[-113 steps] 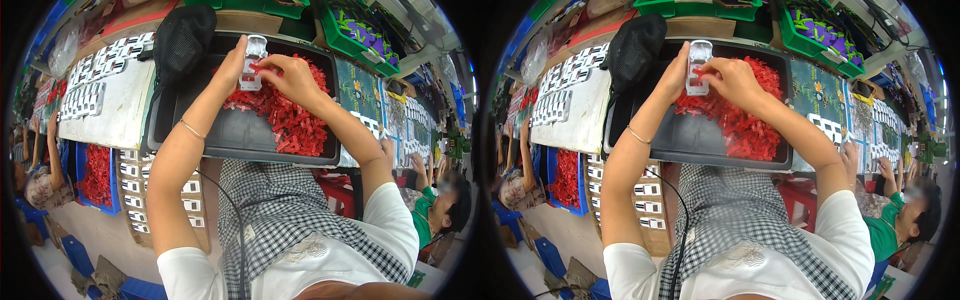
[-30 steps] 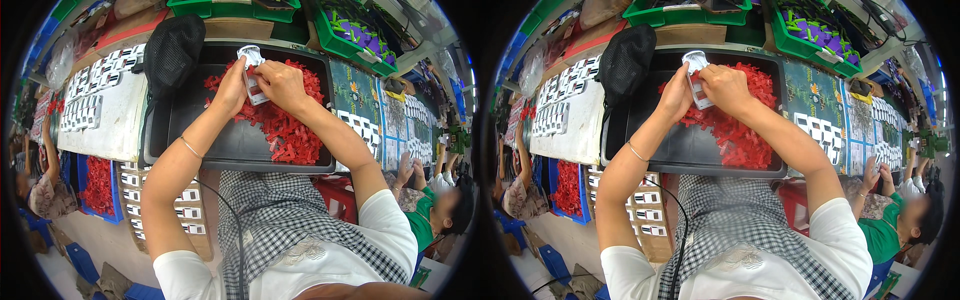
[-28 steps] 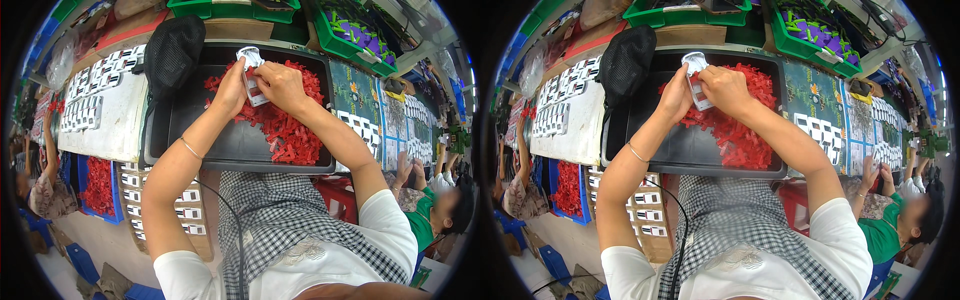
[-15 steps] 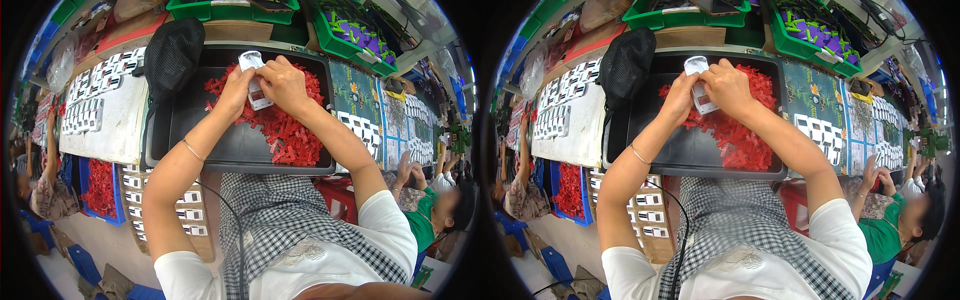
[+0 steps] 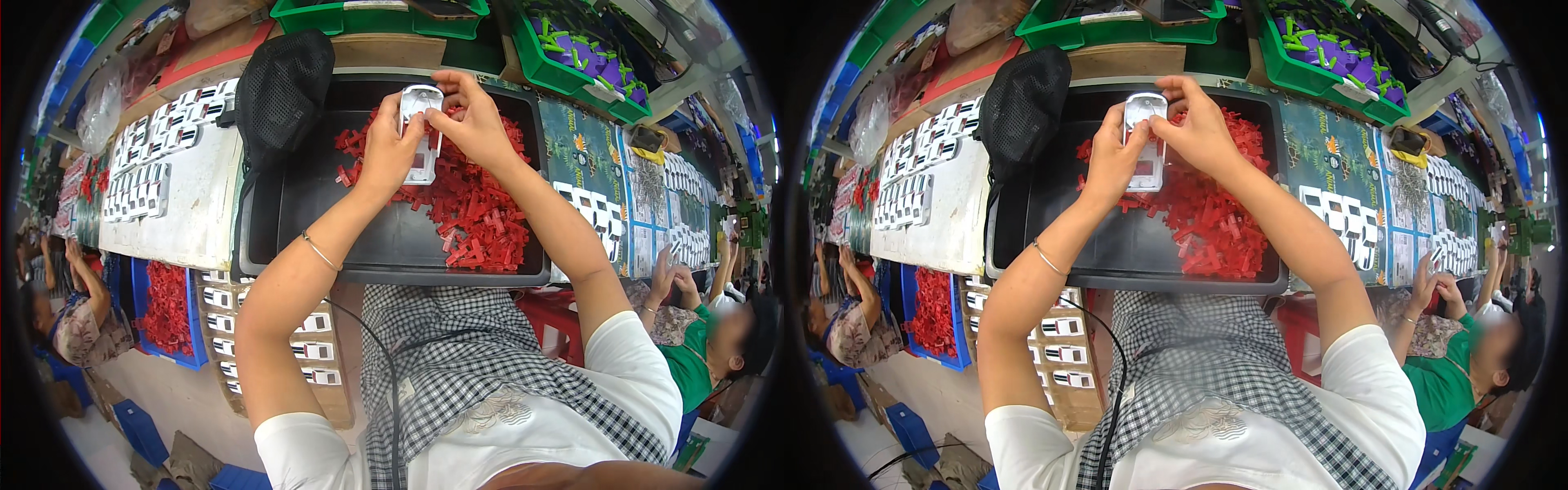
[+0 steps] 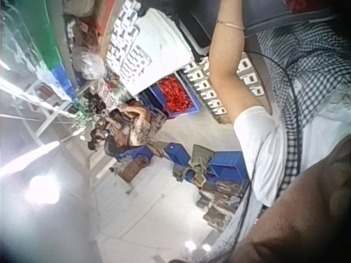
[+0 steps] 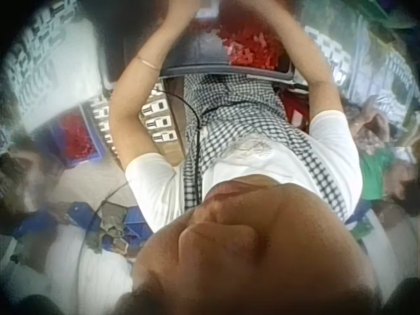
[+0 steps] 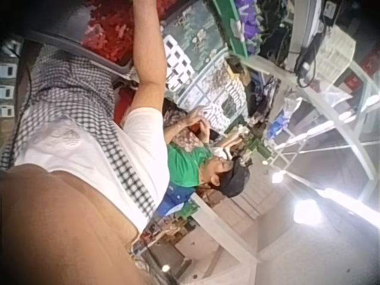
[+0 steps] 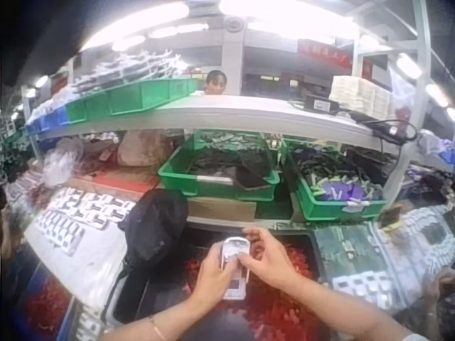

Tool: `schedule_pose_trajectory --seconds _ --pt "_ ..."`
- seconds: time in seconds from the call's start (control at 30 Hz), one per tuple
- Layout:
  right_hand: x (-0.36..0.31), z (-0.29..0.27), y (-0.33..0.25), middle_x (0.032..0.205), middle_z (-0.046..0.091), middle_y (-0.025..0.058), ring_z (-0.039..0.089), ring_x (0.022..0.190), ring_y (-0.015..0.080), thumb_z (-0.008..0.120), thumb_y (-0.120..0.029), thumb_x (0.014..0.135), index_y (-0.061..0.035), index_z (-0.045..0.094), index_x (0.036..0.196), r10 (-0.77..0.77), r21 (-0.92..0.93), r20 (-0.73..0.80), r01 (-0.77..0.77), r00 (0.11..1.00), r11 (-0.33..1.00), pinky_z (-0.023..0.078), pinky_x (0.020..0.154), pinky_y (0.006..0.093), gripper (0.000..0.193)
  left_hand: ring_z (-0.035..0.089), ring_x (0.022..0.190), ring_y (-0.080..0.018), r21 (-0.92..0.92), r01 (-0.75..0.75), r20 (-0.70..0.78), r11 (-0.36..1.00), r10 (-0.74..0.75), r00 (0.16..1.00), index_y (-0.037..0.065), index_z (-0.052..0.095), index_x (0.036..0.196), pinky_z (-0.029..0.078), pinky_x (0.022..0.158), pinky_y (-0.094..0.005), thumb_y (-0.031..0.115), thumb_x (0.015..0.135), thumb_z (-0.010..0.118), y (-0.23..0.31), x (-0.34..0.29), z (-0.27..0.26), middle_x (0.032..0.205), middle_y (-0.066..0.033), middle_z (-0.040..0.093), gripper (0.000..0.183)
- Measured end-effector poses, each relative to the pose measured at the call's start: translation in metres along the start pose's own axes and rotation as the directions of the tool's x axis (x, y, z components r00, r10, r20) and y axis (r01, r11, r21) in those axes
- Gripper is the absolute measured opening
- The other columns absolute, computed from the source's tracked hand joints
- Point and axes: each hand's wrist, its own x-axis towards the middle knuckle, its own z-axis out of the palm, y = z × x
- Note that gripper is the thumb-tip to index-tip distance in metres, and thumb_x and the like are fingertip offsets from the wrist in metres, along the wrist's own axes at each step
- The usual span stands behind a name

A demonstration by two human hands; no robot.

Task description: The person assembles toy cars by picking up toy car bodies, inserting plastic parts into them by hand, and placing the assembled car bodies onto a tray.

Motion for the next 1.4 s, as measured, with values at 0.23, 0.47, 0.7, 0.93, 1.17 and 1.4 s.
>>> schedule_pose_trajectory --seconds 0.23,0.47,0.7,0.93,1.17,1.4 --pt "0.004 -0.005 -0.001 0.099 0.064 0.0068 0.059 0.086 0.0089 0.072 -0.006 0.079 0.0040 0.057 0.116 0.076 -0.016 0.166 -0.075 0.983 0.997 0.049 0.076 0.0227 0.041 0.064 0.088 -0.0177 0.001 0.041 0.044 0.999 -0.041 0.998 -0.004 0.049 0.120 0.050 0.078 -0.0316 0.008 0.090 0.055 0.006 -0.003 -0.003 0.099 -0.0138 0.064 0.034" --pt "0.003 -0.002 0.006 0.097 0.064 0.0077 0.058 0.083 0.0100 0.072 -0.006 0.077 0.0054 0.057 0.110 0.098 0.064 0.188 -0.112 0.977 0.992 0.049 0.074 0.0240 0.039 0.065 0.084 -0.0220 0.103 0.001 0.054 0.995 -0.007 0.998 -0.003 0.049 0.119 0.050 0.075 -0.0337 0.011 0.087 0.055 0.005 -0.003 -0.003 0.094 -0.0164 0.064 0.035" --pt "0.001 -0.001 0.005 0.094 0.064 0.0085 0.058 0.080 0.0104 0.070 -0.005 0.077 0.0066 0.056 0.111 0.092 0.104 0.160 -0.109 0.983 0.989 0.049 0.071 0.0250 0.039 0.065 0.084 -0.0274 0.126 -0.092 0.036 0.988 0.088 0.995 0.000 0.048 0.121 0.050 0.075 -0.0360 0.012 0.087 0.055 0.008 -0.004 -0.002 0.094 -0.0193 0.064 0.037" --pt "-0.005 0.004 -0.002 0.104 0.060 0.0070 0.057 0.093 0.0097 0.069 -0.003 0.081 0.0035 0.051 0.119 0.106 0.121 0.158 -0.126 0.982 0.985 0.049 0.080 0.0227 0.042 0.065 0.084 -0.0279 0.095 -0.110 -0.008 0.989 0.111 0.994 0.001 0.047 0.123 0.050 0.075 -0.0362 0.011 0.087 0.054 0.013 -0.006 0.000 0.093 -0.0190 0.064 0.038" --pt "-0.007 0.007 -0.008 0.104 0.059 0.0068 0.057 0.093 0.0105 0.067 -0.001 0.082 0.0026 0.050 0.118 0.068 0.151 0.143 -0.089 0.987 0.985 0.049 0.080 0.0242 0.040 0.057 0.090 -0.0138 0.085 -0.016 0.021 0.996 0.015 1.000 -0.001 0.047 0.123 0.047 0.081 -0.0274 0.005 0.088 0.051 0.023 -0.009 -0.002 0.100 -0.0111 0.060 0.036" --pt "-0.004 0.013 -0.001 0.103 0.059 0.0067 0.058 0.095 0.0119 0.069 -0.004 0.082 0.0013 0.050 0.118 0.029 0.160 0.126 -0.049 0.992 0.986 0.048 0.083 0.0248 0.041 0.062 0.082 -0.0245 0.166 -0.087 0.006 0.982 0.088 0.996 0.002 0.050 0.120 0.049 0.071 -0.0331 0.008 0.086 0.053 0.026 -0.005 -0.009 0.091 -0.0166 0.062 0.034"
